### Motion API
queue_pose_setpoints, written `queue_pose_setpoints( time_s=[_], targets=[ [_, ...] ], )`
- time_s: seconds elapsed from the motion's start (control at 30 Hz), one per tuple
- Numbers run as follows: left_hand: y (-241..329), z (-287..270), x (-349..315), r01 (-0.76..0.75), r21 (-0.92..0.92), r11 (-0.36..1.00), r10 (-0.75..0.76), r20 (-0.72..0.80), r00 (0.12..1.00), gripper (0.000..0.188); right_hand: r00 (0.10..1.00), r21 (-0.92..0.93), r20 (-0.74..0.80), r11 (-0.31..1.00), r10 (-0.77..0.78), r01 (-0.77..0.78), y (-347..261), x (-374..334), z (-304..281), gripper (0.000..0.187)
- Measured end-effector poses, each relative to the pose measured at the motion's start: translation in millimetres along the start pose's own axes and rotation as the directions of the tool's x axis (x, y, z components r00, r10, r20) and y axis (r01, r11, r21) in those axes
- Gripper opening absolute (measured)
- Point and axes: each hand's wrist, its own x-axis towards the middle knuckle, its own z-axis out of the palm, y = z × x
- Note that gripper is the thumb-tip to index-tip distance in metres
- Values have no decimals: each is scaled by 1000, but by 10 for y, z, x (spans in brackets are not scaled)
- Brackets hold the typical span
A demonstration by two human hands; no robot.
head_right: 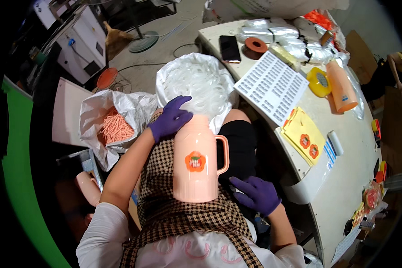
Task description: The person assembles plastic containers by attaching components and applying stickers. The person takes a base part, fits an inner ring or seal, attaches a lid, and applies decorative stickers to the side of the container.
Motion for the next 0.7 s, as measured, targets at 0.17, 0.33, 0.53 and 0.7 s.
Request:
queue_pose_setpoints(
  time_s=[0.17, 0.33, 0.53, 0.7],
  targets=[
    [1092, -276, 140, -187, 68, 980, 191, -58, 980, 26, 807, 306, -406, 896, 429, -323, 116, -411, 25, 43],
    [1007, 309, 461, 170, 391, 904, -193, 18, 981, 38, 772, -8, -600, 963, 211, -269, 437, 10, -370, 25],
    [969, 612, 633, -127, 578, 806, 199, -62, 978, 35, 712, -83, -654, 912, 254, -401, 1080, 732, -854, 20],
    [1392, 1032, 1242, -514, 383, 767, 504, 136, 853, 51, 739, -11, -567, 893, 365, -450, 1443, 1107, -857, 24]
  ],
)
